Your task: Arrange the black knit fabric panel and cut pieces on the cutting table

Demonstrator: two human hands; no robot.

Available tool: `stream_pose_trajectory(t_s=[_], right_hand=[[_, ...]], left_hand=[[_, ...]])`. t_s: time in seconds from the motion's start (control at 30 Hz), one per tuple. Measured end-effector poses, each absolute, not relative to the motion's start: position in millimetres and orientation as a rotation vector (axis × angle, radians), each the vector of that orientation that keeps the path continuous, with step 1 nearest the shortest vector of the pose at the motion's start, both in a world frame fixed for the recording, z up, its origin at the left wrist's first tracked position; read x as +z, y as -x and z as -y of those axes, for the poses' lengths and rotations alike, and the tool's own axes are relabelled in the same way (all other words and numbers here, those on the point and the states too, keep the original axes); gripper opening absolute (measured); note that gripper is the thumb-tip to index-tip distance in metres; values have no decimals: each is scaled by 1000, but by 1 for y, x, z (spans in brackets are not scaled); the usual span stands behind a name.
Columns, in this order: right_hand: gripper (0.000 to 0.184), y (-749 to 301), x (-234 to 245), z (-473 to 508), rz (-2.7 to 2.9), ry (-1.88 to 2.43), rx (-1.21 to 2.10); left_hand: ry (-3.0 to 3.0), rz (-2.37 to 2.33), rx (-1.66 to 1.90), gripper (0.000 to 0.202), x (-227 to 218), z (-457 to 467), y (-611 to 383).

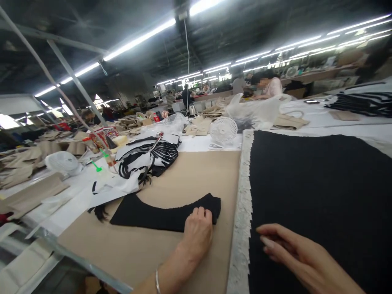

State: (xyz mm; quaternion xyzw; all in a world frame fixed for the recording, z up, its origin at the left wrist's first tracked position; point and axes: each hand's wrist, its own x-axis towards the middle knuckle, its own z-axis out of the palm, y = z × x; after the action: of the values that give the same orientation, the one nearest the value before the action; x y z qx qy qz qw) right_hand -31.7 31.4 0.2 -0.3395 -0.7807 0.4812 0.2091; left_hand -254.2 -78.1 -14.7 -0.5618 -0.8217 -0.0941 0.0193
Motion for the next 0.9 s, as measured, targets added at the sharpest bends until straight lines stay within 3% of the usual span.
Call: stream_pose_trajectory(t_s=[0.07, 0.17, 0.4, 0.57, 0.7, 0.77, 0.9], right_hand=[[50, 68, 11, -29, 2225, 876, 1549], [60, 117, 8, -26, 2307, 841, 1473], [58, 205, -32, -6, 2514, 558, 1069], [50, 229, -51, 19, 2637, 496, 404], [45, 235, -53, 32, 2628, 312, 1], [43, 234, -51, 31, 2620, 290, 31], [44, 224, -50, 23, 2576, 403, 482]], left_hand=[[1547, 2773, -930, 28, -14, 81, 271], [923, 2899, -2206, 19, -15, 89, 300], [108, 2375, -3230, 29, -25, 114, 334], [11, 2372, -3559, 27, -10, 119, 349], [286, 2591, -3362, 29, -7, 111, 361], [312, 2657, -3222, 23, -12, 109, 366], [228, 2609, -3328, 23, -23, 114, 378]])
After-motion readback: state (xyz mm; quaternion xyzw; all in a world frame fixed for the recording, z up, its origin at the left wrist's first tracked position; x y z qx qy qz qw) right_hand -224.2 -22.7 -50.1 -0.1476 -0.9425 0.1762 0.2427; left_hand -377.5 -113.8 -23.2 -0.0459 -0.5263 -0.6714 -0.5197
